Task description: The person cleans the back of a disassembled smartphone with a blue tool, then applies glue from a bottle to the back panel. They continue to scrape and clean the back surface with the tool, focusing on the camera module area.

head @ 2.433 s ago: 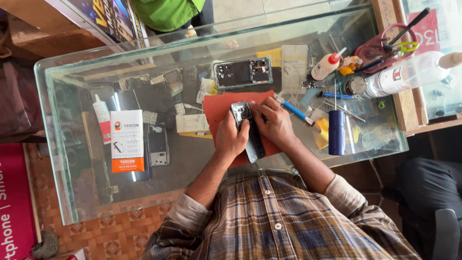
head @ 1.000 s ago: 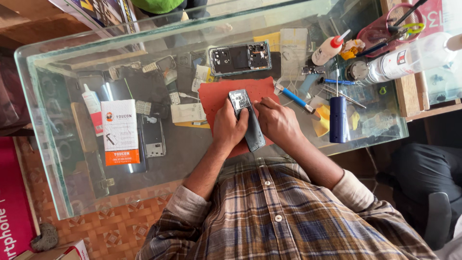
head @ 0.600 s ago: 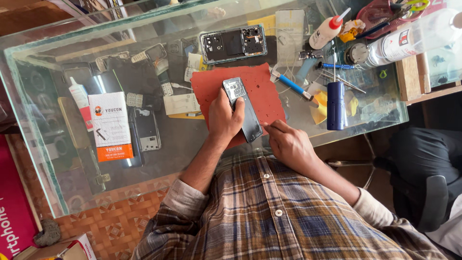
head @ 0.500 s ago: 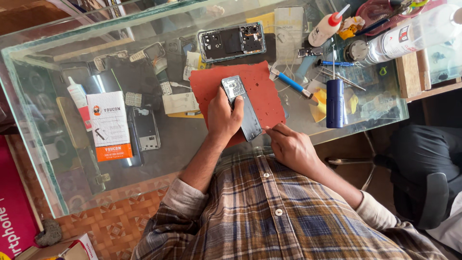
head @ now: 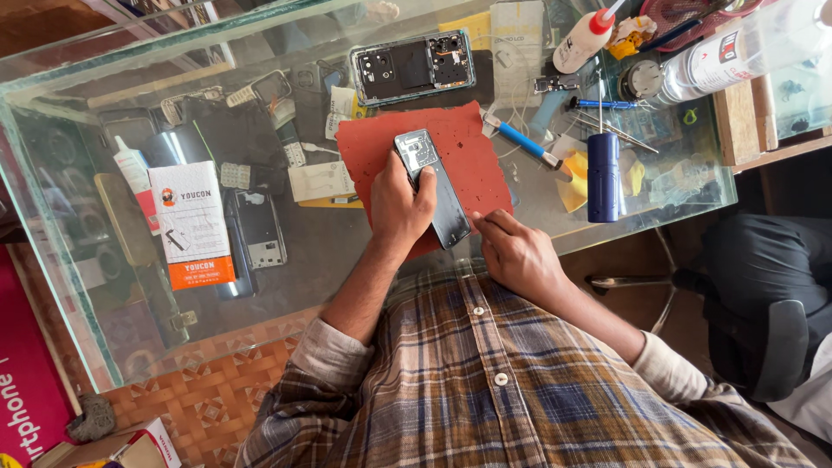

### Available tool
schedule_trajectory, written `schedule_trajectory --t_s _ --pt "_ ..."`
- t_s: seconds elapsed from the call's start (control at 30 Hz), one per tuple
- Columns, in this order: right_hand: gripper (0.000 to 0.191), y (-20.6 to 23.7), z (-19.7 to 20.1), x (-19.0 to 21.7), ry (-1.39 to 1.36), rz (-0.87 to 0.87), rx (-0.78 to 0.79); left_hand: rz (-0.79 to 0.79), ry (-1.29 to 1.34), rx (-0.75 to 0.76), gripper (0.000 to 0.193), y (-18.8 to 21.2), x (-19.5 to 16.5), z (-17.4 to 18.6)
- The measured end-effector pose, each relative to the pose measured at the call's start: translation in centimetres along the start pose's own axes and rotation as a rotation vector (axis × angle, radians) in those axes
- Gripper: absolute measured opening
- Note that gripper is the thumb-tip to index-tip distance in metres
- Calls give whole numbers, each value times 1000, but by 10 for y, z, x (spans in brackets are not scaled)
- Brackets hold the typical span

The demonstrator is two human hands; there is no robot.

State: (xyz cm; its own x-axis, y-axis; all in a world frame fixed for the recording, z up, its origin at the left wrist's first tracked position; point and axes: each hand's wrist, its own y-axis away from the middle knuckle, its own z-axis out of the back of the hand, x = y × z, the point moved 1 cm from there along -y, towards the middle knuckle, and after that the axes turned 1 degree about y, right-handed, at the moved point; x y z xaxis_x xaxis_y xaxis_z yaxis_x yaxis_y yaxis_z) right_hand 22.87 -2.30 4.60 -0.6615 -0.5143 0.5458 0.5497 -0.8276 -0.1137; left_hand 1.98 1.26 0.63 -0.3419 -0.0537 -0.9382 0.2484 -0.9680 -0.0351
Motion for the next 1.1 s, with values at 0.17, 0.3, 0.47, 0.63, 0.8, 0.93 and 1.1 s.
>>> schedule_trajectory --t_s 0.17,0.3,0.47,0.63,0.8,0.93,1.1 --pt "35 -4 2 6 58 -31 65 -38 -3 -11 21 1 1 0" --pt "33 -34 -8 1 15 50 -78 -63 1 -10 22 0 4 0" --pt "33 -81 -23 -8 25 101 -178 -41 4 -3 22 -1 6 1" --pt "30 -107 -27 -14 17 114 -205 -40 20 -2 21 -3 6 1" --pt "29 -110 -30 -19 -41 143 -235 0 33 37 21 -2 8 1" --pt "34 -110 -32 -21 -50 191 -257 -30 22 23 21 -3 9 0" --pt "39 -111 -32 -22 -40 252 -259 -33 28 35 22 -3 9 1"
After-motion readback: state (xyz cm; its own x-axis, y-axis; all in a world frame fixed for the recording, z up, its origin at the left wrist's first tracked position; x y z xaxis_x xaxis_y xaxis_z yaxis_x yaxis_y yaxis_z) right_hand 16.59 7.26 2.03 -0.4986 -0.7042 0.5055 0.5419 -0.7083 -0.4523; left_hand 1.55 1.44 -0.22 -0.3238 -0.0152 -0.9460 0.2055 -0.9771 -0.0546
